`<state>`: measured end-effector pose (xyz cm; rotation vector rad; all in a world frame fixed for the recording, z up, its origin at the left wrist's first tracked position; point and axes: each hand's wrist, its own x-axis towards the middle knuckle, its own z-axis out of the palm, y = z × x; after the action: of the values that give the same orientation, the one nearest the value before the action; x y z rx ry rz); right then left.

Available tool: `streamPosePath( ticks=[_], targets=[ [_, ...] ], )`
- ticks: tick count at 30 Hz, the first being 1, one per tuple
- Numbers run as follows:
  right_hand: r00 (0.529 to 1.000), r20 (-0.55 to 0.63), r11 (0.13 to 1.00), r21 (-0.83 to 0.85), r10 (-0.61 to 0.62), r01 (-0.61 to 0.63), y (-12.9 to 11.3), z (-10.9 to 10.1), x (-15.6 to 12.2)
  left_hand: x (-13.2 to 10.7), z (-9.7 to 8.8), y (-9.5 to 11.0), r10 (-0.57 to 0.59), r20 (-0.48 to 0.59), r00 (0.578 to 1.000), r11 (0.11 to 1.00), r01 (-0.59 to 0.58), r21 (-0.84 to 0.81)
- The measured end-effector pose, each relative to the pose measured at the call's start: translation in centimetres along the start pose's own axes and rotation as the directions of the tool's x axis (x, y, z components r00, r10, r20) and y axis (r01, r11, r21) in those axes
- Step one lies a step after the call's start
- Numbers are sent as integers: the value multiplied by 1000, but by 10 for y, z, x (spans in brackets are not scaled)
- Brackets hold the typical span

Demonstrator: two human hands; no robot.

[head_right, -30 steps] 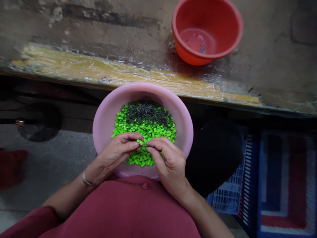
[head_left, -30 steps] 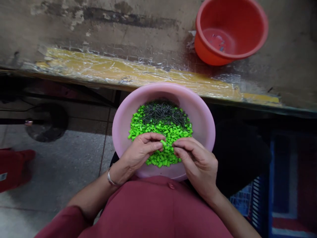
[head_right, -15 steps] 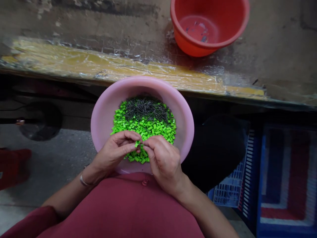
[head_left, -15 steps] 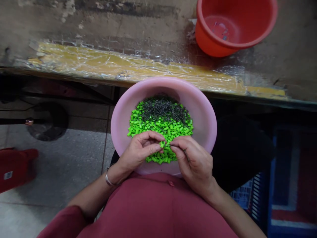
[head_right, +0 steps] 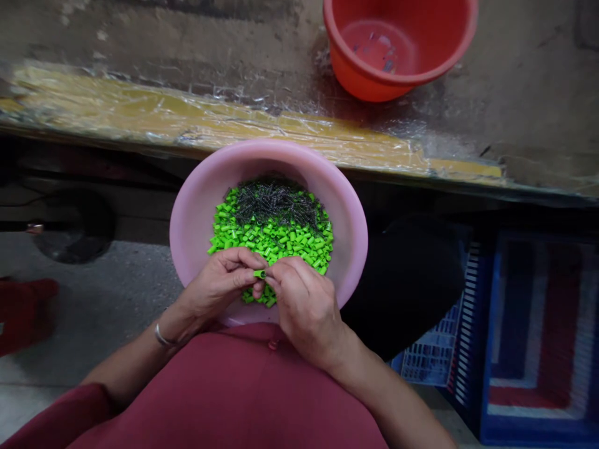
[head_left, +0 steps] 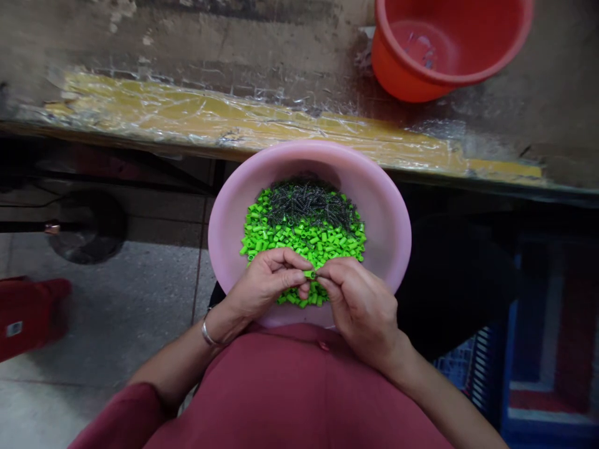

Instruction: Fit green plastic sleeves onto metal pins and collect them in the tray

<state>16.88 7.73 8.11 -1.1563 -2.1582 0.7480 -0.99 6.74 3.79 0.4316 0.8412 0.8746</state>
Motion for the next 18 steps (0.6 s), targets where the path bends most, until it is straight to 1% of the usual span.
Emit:
streamPosePath(
  ticks=[5, 7, 9, 11, 14, 16, 18],
  targets=[
    [1000, -5, 1000, -5, -28, 28, 2, 3, -3, 1, 8, -3, -35, -10, 999, 996, 34, -80],
    [1000, -14, 1000, 5, -23, 23, 3, 3, -3, 2, 9, -5, -36, -17, 999, 996, 35, -83],
    [1000, 2, 1000, 30, -1, 1, 3, 2, -3, 3, 8, -7, -44, -19, 999, 997, 42, -68],
    [998, 45, 997, 67, 37, -40, 3, -1, -2, 3, 5, -8, -55, -16, 998, 998, 54, -37],
    [985, 157, 987, 131, 77, -98, 2, -6, -1, 1, -1, -6, -54, 6, 999, 998, 54, 32],
    [969, 232, 975, 180, 86, -129, 1, -10, 0, -1, -4, -3, -68, 37, 997, 994, 64, 86],
    [953, 284, 960, 223, 103, -170, 0, -12, 1, -5, -6, 0, -109, 76, 991, 988, 99, 122]
  ],
)
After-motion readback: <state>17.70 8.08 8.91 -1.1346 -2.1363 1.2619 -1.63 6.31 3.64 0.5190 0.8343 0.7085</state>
